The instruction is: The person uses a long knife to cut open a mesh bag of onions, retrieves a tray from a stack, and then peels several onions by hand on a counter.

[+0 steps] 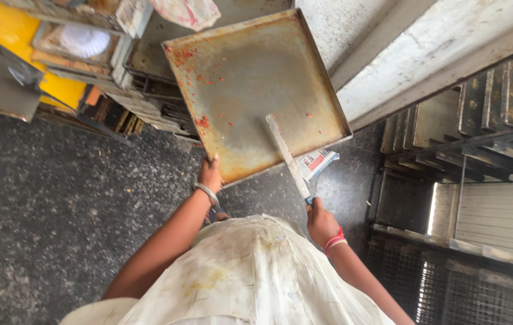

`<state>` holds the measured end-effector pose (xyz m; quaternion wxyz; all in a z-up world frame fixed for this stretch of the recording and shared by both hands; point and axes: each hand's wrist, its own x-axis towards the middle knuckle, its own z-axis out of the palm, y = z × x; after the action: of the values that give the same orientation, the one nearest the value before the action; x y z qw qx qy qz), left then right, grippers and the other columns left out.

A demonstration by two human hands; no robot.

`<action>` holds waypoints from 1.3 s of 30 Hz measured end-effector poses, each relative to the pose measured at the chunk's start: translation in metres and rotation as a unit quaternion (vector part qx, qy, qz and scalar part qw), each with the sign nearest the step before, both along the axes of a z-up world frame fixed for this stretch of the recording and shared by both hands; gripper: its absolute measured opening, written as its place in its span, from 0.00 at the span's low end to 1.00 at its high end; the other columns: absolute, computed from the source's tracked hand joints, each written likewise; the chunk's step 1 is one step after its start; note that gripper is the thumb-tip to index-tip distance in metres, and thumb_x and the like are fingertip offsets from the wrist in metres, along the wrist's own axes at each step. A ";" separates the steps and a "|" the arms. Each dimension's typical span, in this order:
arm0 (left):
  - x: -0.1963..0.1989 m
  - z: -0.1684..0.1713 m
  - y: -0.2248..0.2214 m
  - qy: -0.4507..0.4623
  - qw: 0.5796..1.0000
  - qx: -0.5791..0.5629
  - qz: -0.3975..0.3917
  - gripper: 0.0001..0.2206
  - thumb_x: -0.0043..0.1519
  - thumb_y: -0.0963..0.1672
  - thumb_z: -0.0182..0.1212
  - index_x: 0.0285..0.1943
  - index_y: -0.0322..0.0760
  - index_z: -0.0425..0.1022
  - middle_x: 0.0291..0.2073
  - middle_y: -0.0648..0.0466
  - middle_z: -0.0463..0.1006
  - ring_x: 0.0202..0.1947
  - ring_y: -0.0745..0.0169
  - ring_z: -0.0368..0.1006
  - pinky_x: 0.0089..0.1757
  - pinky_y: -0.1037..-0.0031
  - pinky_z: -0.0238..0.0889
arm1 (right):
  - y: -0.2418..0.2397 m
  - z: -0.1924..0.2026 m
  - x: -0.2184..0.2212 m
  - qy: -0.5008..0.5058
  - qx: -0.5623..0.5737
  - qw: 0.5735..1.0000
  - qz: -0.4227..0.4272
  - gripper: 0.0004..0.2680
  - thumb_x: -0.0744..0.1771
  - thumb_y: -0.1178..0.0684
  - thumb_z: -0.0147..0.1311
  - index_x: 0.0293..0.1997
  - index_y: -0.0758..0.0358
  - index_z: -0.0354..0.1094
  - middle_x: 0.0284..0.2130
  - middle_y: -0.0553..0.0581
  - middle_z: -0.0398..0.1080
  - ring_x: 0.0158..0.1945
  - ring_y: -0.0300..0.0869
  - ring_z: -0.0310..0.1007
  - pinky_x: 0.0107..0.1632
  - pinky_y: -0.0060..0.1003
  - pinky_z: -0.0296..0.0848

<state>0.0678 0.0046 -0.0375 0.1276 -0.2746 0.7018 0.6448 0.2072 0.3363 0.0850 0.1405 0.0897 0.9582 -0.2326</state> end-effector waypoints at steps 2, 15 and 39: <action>0.002 0.006 0.003 -0.006 0.995 0.091 0.037 0.26 0.66 0.57 0.49 0.68 0.41 0.63 0.56 0.44 0.75 0.51 0.43 0.77 0.40 0.55 0.75 | 0.014 -0.007 0.021 -0.011 -0.009 1.000 -0.005 0.09 0.71 0.46 0.43 0.50 0.60 0.56 0.29 0.78 0.73 0.35 0.73 0.72 0.39 0.67 0.67; 0.041 0.024 0.012 -0.040 0.941 0.310 0.131 0.27 0.63 0.59 0.53 0.66 0.47 0.65 0.54 0.50 0.79 0.45 0.47 0.81 0.40 0.63 0.67 | 0.071 0.018 0.138 -0.016 0.041 0.999 -0.027 0.08 0.70 0.45 0.44 0.46 0.56 0.59 0.30 0.70 0.75 0.36 0.68 0.74 0.38 0.64 0.68; 0.063 0.025 -0.010 -0.117 0.948 0.254 -0.148 0.24 0.66 0.58 0.51 0.48 0.37 0.74 0.37 0.50 0.85 0.30 0.64 0.80 0.27 0.77 0.65 | -0.079 -0.022 -0.103 -0.043 -0.425 0.886 -0.183 0.20 0.71 0.35 0.39 0.33 0.63 0.63 0.13 0.51 0.58 0.12 0.39 0.57 0.17 0.37 0.59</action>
<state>0.1304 -0.0050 -0.0121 0.3686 -0.1999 0.5272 0.7391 0.1039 0.2570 0.0628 0.1615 0.2051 0.7271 -0.6349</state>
